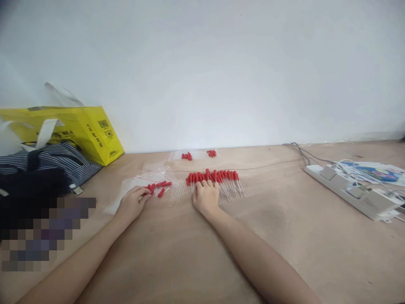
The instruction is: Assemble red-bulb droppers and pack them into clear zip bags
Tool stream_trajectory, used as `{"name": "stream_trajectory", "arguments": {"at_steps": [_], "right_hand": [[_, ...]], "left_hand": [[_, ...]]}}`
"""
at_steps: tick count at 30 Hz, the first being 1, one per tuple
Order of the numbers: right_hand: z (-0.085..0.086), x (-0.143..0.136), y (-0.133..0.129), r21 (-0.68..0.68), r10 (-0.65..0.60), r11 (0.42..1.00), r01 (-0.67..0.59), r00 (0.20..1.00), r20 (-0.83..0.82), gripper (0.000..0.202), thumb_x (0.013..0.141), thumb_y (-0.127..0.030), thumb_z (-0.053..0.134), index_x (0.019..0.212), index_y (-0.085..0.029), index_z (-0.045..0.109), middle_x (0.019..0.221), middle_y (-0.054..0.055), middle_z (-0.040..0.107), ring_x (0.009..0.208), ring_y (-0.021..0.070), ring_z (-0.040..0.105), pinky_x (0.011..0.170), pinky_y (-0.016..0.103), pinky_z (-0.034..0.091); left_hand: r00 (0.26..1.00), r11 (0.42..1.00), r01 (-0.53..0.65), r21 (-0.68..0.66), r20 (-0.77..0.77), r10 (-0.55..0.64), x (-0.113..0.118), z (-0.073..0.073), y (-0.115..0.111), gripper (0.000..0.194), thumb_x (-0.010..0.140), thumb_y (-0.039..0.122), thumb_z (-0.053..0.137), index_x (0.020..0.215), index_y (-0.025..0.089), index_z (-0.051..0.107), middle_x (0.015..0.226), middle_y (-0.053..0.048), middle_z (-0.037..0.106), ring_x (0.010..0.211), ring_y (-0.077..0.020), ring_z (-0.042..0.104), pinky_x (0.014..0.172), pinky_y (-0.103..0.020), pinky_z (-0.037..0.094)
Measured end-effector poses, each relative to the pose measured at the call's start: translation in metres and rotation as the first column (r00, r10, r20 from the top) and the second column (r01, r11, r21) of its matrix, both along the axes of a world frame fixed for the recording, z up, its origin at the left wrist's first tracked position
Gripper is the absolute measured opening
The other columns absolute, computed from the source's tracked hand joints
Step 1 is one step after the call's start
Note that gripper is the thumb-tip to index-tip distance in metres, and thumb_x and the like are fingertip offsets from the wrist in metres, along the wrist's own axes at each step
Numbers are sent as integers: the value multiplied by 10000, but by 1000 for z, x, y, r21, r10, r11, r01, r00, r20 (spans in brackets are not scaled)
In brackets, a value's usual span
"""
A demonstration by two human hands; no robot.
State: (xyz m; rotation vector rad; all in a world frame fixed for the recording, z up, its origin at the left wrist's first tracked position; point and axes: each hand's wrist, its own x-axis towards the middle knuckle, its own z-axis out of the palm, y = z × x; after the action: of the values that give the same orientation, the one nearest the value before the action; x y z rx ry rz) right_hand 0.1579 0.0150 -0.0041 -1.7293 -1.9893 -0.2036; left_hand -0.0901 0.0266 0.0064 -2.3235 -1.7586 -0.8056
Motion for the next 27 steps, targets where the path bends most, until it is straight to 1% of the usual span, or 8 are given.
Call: {"name": "stream_trajectory", "arguments": {"at_steps": [3, 6, 8, 11, 13, 16, 22, 27], "right_hand": [[4, -6, -5, 21, 48, 999, -47, 999, -9, 193, 799, -235, 414, 777, -187, 600, 817, 53, 613, 818, 180, 483, 710, 331, 199], [10, -18, -10, -17, 86, 996, -87, 996, -15, 200, 794, -269, 431, 754, -185, 608, 812, 60, 617, 816, 183, 492, 716, 339, 204], [14, -28, -11, -75, 60, 995, -62, 998, -24, 213, 782, -304, 449, 752, -175, 614, 817, 75, 623, 821, 196, 501, 725, 349, 210], [20, -41, -7, -158, -19, 987, 14, 999, -32, 256, 769, -342, 461, 789, -147, 626, 847, 111, 631, 827, 221, 518, 746, 365, 221], [23, -46, -2, -203, -64, 978, 56, 997, -32, 281, 769, -340, 456, 815, -127, 634, 865, 137, 633, 830, 232, 527, 758, 374, 225], [25, -52, 6, -252, -94, 964, 84, 995, -29, 281, 762, -309, 454, 815, -111, 646, 856, 158, 639, 825, 243, 541, 764, 385, 229], [23, -59, 15, -295, -105, 951, 95, 994, -21, 224, 720, -247, 484, 756, -116, 662, 800, 157, 653, 796, 260, 556, 762, 404, 233], [26, -60, 13, -264, -85, 962, 70, 995, -45, 206, 724, -227, 478, 731, -110, 647, 779, 157, 647, 785, 260, 551, 751, 398, 247]], "left_hand": [[999, 1000, 6, -7, -43, -7, 0, 3, 0, 117, 733, 229, 470, 699, 219, 581, 808, -33, 631, 782, -221, 530, 728, -334, 413], [997, 1000, 2, -15, -72, -3, 1, 5, 0, 105, 731, 228, 479, 705, 230, 580, 796, -26, 643, 779, -233, 523, 701, -344, 399], [997, 1000, -1, -17, -82, -1, 1, 6, 0, 94, 730, 236, 489, 704, 235, 580, 796, -24, 643, 789, -239, 523, 686, -345, 392], [997, 1000, 3, -16, -76, -4, 1, 4, 0, 90, 732, 246, 491, 725, 228, 579, 814, -33, 635, 793, -239, 525, 683, -344, 395], [998, 1000, 18, -19, -60, -20, 0, 3, 2, 93, 735, 242, 485, 741, 221, 576, 804, -33, 628, 777, -223, 529, 700, -336, 407], [998, 998, 50, -24, -34, -51, -2, -1, 4, 103, 740, 232, 472, 731, 218, 573, 770, -27, 618, 762, -205, 531, 720, -322, 420], [996, 996, 84, 10, 9, -84, 0, -2, 3, 153, 764, 232, 427, 703, 205, 565, 763, -51, 587, 780, -216, 520, 738, -341, 419], [993, 993, 96, 74, 68, -101, 9, 2, -4, 171, 810, 246, 364, 801, 197, 527, 834, -63, 595, 832, -219, 527, 766, -349, 420]]}}
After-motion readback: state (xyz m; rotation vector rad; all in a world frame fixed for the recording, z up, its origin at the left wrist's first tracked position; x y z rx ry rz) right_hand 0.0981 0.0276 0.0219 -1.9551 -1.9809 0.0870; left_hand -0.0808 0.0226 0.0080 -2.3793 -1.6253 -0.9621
